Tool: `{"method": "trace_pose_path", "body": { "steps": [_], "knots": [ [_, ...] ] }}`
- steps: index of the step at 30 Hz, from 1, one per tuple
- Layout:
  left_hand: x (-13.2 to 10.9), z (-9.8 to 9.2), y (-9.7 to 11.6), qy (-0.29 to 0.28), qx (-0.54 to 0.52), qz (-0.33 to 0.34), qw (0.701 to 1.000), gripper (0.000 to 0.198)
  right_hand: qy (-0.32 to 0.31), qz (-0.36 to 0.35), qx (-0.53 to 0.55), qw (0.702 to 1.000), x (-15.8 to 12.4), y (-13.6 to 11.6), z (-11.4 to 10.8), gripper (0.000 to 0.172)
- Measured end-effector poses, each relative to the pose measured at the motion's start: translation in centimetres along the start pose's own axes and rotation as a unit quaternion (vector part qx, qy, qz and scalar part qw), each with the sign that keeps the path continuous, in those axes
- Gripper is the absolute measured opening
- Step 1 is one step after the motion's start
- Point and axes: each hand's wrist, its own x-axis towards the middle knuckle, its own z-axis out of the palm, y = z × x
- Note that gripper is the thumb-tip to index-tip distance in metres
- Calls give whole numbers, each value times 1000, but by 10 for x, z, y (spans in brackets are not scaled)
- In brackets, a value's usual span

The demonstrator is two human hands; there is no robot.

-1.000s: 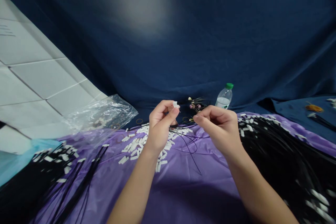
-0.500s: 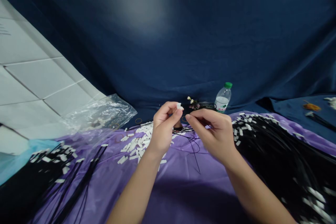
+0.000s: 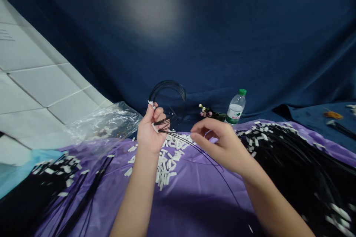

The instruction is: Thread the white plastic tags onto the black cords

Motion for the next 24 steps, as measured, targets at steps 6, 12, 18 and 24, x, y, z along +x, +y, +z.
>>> {"method": "trace_pose_path", "body": {
  "steps": [6, 12, 18, 24],
  "knots": [
    [2, -4, 1, -15, -46, -4, 999, 26, -117, 3, -2, 993, 2, 0, 7, 15],
    [2, -8, 0, -17, -55, -5, 998, 27, -139, 8, 32, 990, 0, -3, 12, 21],
    [1, -7, 1, -15, -42, -6, 999, 25, -168, 17, 61, 984, -2, -2, 16, 16],
    [-3, -2, 1, -11, -30, -1, 999, 29, -166, 37, 52, 984, -4, -3, 20, 13]
  ]
}}
